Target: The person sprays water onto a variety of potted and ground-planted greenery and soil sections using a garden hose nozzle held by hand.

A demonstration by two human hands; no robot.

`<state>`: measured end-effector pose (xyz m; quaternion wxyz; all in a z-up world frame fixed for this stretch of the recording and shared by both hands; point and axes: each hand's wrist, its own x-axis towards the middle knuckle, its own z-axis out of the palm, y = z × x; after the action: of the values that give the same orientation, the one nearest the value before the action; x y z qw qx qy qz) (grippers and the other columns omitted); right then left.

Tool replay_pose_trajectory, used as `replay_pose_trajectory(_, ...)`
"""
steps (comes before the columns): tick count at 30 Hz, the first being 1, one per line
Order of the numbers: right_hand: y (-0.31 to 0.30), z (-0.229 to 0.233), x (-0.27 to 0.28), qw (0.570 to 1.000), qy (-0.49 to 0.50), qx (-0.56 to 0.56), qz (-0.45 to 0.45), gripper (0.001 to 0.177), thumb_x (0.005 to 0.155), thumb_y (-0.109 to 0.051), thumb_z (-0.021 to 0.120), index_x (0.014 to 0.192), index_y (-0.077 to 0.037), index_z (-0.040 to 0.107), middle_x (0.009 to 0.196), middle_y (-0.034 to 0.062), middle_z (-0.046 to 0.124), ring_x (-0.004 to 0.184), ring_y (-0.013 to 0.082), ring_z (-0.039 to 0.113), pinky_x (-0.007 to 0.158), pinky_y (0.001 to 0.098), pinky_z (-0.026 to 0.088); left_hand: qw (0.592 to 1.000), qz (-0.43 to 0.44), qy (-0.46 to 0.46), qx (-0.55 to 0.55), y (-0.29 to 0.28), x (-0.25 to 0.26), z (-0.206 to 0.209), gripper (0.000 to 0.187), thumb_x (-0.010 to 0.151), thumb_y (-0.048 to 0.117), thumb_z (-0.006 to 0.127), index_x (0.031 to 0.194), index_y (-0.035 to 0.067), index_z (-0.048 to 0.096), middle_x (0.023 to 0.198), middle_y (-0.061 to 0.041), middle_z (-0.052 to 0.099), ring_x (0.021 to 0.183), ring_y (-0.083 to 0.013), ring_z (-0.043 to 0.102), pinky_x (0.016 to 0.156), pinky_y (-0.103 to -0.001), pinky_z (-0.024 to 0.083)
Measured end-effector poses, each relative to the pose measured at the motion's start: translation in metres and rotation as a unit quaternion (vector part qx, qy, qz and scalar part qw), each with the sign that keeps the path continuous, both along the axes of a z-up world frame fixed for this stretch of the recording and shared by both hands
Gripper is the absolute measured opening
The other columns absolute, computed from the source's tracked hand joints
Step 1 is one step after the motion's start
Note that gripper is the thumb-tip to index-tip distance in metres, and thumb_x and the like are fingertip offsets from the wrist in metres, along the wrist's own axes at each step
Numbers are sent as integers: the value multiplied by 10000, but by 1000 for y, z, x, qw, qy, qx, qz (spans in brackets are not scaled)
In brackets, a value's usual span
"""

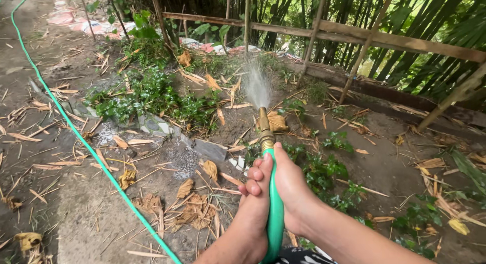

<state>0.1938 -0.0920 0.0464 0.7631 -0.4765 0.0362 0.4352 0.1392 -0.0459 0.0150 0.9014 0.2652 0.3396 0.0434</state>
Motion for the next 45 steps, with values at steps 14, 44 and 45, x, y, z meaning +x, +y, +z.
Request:
replay_pose_trajectory(14, -38, -8, 72, 997, -10, -14, 77, 526, 1029, -601, 265, 890, -115, 407, 654, 24, 412, 544, 179, 428, 780, 420, 519, 996, 66, -51, -23, -49, 64, -3, 501, 802, 602, 705, 1134, 244, 590, 1065, -16, 626, 1040, -160, 608, 951, -380, 494)
replay_pose_trajectory(44, -43, -17, 68, 996, -2, 19, 93, 563, 1018, -631, 235, 861, -116, 402, 636, 23, 402, 521, 165, 417, 833, 417, 531, 999, 23, -29, 15, -48, 56, -9, 566, 773, 641, 668, 1160, 234, 592, 1133, -24, 646, 1110, -184, 614, 999, -402, 484)
replay_pose_trajectory(45, -44, -17, 68, 995, -2, 20, 93, 563, 1018, -630, 234, 862, -116, 403, 636, 22, 402, 521, 164, 418, 832, 418, 531, 999, 26, -33, 15, -50, 56, -8, 570, 774, 643, 671, 1163, 236, 586, 1132, -29, 635, 1113, -188, 608, 1003, -406, 480)
